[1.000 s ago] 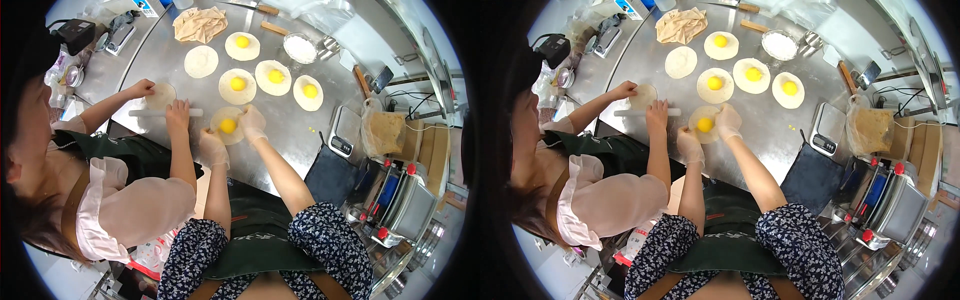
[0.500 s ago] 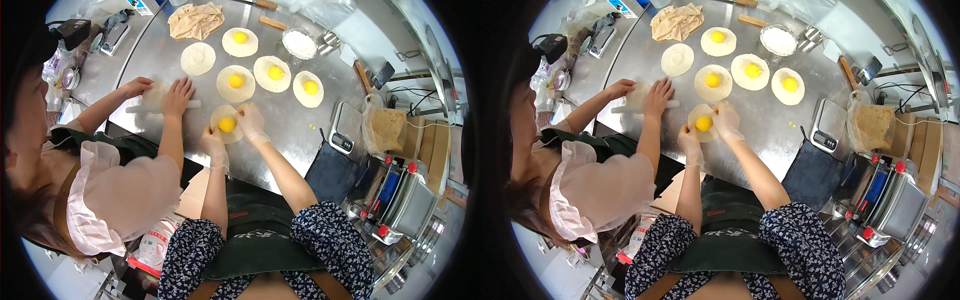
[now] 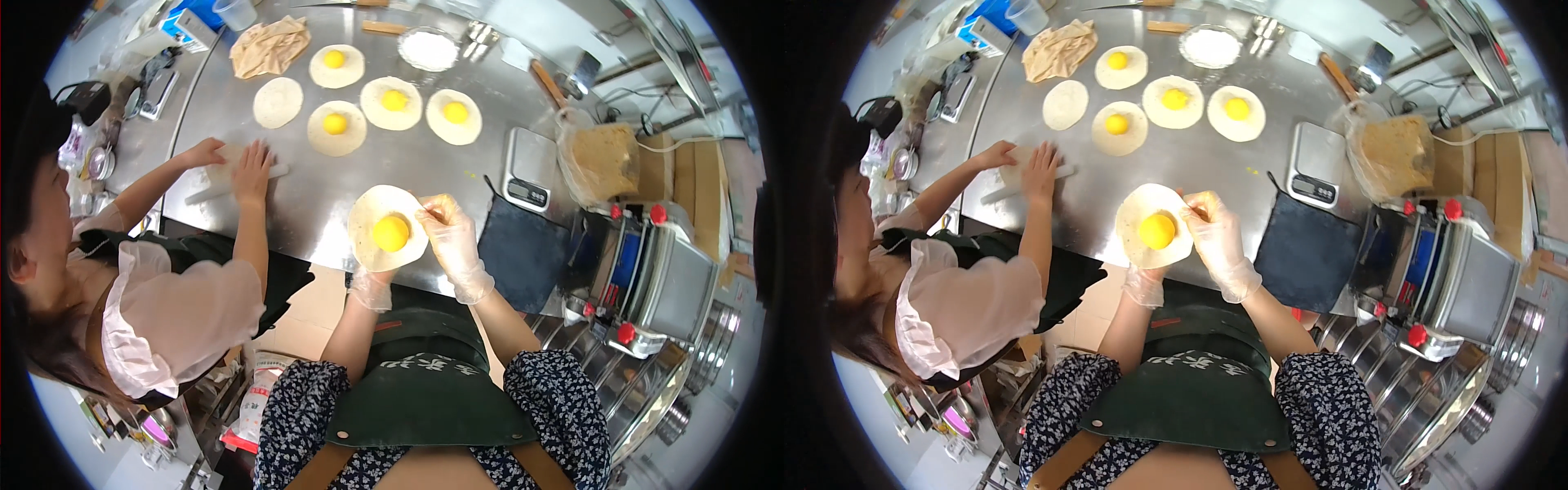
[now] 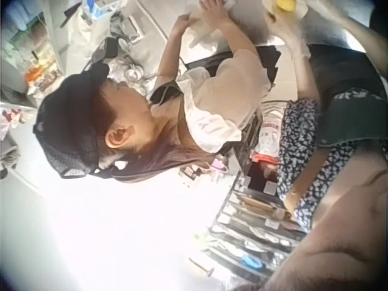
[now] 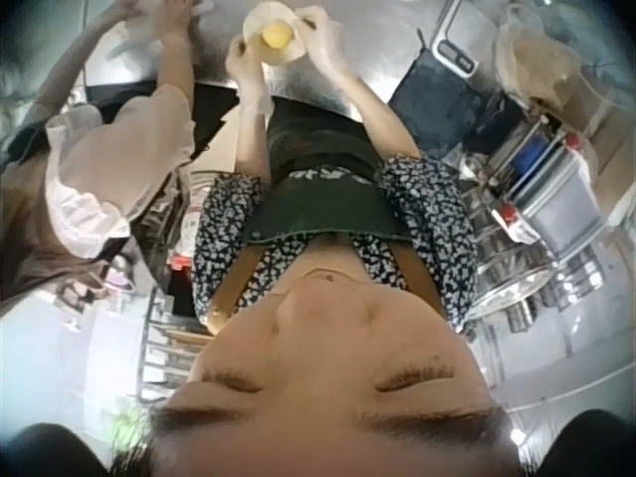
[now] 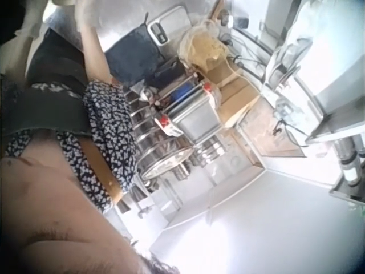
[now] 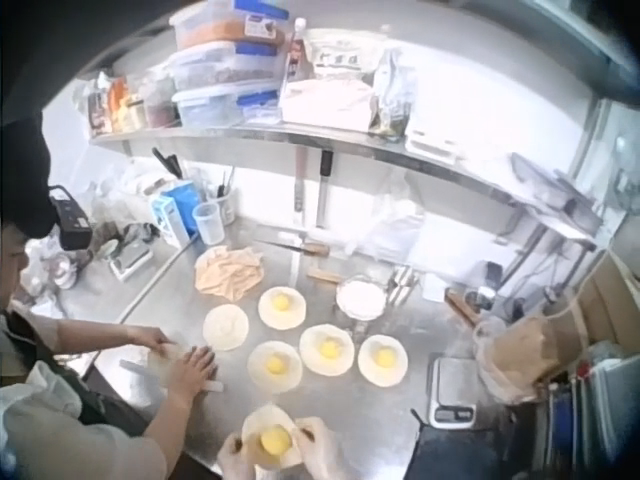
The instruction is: Preparing and filling dough wrappers to make steamed buns and placing them in a steamer tray.
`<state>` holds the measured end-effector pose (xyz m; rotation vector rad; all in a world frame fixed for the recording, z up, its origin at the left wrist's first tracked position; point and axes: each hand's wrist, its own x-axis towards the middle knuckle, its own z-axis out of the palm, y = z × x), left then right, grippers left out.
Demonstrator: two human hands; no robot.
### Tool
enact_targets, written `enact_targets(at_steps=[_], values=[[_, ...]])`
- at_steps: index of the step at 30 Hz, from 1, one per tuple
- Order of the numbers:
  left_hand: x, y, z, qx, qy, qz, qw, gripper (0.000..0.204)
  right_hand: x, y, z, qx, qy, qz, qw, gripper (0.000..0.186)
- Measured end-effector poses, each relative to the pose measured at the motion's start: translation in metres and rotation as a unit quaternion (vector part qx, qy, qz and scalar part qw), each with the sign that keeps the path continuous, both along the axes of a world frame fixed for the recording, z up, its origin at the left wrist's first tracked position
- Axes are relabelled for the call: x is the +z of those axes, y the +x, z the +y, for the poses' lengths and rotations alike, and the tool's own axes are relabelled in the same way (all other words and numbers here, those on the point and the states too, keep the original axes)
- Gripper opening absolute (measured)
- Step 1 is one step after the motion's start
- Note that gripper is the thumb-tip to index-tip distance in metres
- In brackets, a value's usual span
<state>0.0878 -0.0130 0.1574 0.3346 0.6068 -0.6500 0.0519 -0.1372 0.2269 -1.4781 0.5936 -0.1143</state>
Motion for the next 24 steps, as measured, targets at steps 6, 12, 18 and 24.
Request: enact_targets(at_steps=[6,12,18,24], values=[[0.044,-0.011,-0.052,-0.098,0.391,-0.698,0.592,0.045,0.045,-0.039,-0.035,0.032,-0.525,-0.092,0.845,0.058],[0.068,-0.058,-0.092,-0.083,0.11,-0.349,0.927,0.047,0.04,-0.049,-0.034,0.284,-0.628,-0.052,0.723,0.107],[0.07,-0.074,-0.104,-0.074,0.154,-0.422,0.89,0.048,0.047,-0.061,-0.052,0.336,-0.597,-0.008,0.728,0.112],[0.075,-0.089,-0.113,-0.054,0.135,-0.404,0.903,0.05,0.062,-0.067,-0.055,0.337,-0.58,-0.012,0.742,0.105]])
